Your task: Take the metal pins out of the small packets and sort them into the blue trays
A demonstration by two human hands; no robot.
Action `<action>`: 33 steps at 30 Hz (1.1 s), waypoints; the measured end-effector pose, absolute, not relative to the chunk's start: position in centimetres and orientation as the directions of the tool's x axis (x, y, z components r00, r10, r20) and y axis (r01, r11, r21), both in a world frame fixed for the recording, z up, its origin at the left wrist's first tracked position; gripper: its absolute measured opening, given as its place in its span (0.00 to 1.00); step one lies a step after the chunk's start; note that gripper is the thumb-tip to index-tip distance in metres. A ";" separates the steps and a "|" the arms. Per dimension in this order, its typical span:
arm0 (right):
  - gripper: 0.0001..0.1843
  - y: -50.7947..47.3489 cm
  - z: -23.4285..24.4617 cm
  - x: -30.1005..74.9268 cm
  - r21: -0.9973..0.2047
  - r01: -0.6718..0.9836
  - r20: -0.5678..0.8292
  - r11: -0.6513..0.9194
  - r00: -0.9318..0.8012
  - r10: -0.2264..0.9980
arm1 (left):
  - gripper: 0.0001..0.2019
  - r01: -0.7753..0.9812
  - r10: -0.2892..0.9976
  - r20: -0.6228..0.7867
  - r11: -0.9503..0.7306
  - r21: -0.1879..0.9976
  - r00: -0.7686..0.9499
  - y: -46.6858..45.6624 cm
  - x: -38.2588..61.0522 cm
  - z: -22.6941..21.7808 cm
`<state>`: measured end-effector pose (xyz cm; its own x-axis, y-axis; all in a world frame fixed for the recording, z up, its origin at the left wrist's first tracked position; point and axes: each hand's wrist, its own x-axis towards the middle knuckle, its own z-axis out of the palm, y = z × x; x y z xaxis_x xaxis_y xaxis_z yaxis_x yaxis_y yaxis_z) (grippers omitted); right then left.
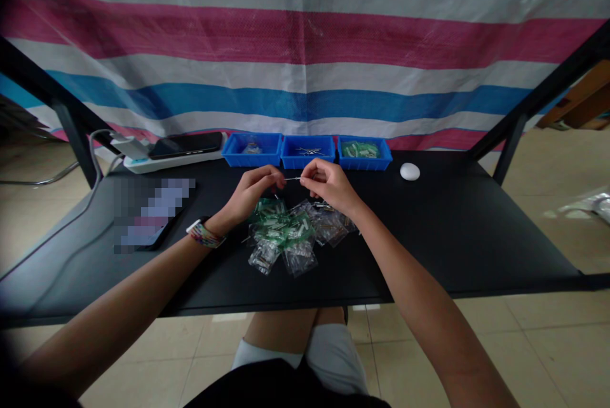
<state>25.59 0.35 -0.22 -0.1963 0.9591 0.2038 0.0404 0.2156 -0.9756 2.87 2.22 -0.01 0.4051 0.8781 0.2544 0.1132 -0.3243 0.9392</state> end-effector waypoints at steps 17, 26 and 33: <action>0.17 0.3 -0.4 25.6 -0.975 -0.001 0.218 0.221 -0.176 0.960 | 0.14 0.030 0.879 0.314 -0.348 0.937 0.358 2.3 3.2 -0.6; 0.18 0.0 -0.4 25.1 -0.971 0.028 0.233 0.239 -0.137 0.963 | 0.12 0.030 0.881 0.335 -0.365 0.931 0.335 2.2 3.3 -0.6; 0.10 2.1 -0.8 26.1 -0.897 0.199 0.424 0.394 0.139 0.895 | 0.08 0.268 0.851 0.321 -0.451 0.851 0.415 3.1 2.2 -0.8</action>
